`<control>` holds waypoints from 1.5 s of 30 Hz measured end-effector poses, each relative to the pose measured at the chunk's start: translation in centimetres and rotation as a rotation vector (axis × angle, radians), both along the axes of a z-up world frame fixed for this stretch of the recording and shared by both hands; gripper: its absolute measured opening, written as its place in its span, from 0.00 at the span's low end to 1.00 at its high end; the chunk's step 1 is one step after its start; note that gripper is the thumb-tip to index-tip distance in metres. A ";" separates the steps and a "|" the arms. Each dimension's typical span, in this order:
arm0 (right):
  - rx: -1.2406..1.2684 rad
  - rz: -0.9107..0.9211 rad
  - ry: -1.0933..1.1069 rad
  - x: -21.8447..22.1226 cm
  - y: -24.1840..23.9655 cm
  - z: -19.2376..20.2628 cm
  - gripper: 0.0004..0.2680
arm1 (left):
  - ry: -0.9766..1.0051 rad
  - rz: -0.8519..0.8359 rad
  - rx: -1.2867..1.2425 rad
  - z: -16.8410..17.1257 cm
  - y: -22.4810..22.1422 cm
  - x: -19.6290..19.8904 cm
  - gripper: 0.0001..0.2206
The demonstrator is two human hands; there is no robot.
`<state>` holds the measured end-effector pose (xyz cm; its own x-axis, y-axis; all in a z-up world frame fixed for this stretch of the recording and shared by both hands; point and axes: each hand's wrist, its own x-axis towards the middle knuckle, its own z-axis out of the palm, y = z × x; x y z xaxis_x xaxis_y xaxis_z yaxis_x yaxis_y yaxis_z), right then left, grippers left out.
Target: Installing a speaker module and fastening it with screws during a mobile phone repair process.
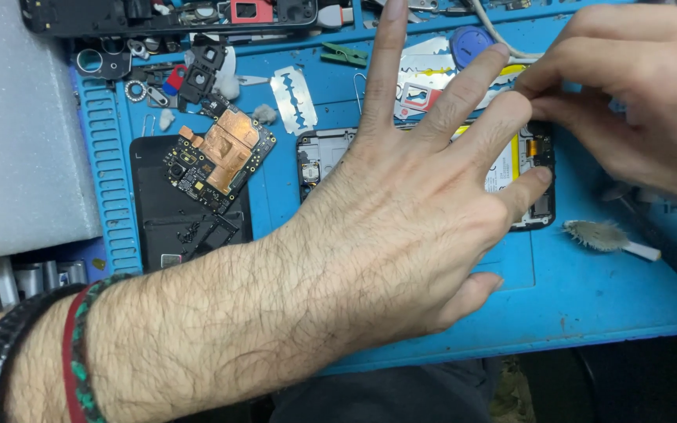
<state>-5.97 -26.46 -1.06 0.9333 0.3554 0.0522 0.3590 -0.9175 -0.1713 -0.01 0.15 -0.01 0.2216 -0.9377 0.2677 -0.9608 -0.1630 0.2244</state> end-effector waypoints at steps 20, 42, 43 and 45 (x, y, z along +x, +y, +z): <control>0.007 0.218 -0.010 1.6 -1.3 0.0 0.06 | -0.287 0.117 0.168 -0.7 1.3 -2.6 0.56; 0.032 0.198 -0.029 3.0 2.2 1.6 0.04 | -0.387 0.234 0.339 -1.3 -0.1 -5.6 0.54; 0.034 0.202 -0.031 3.1 2.5 1.6 0.04 | -0.388 0.238 0.341 -1.3 -0.1 -5.6 0.54; -0.004 0.218 -0.059 3.4 3.0 1.8 0.04 | -0.407 0.246 0.319 -1.2 0.0 -5.6 0.57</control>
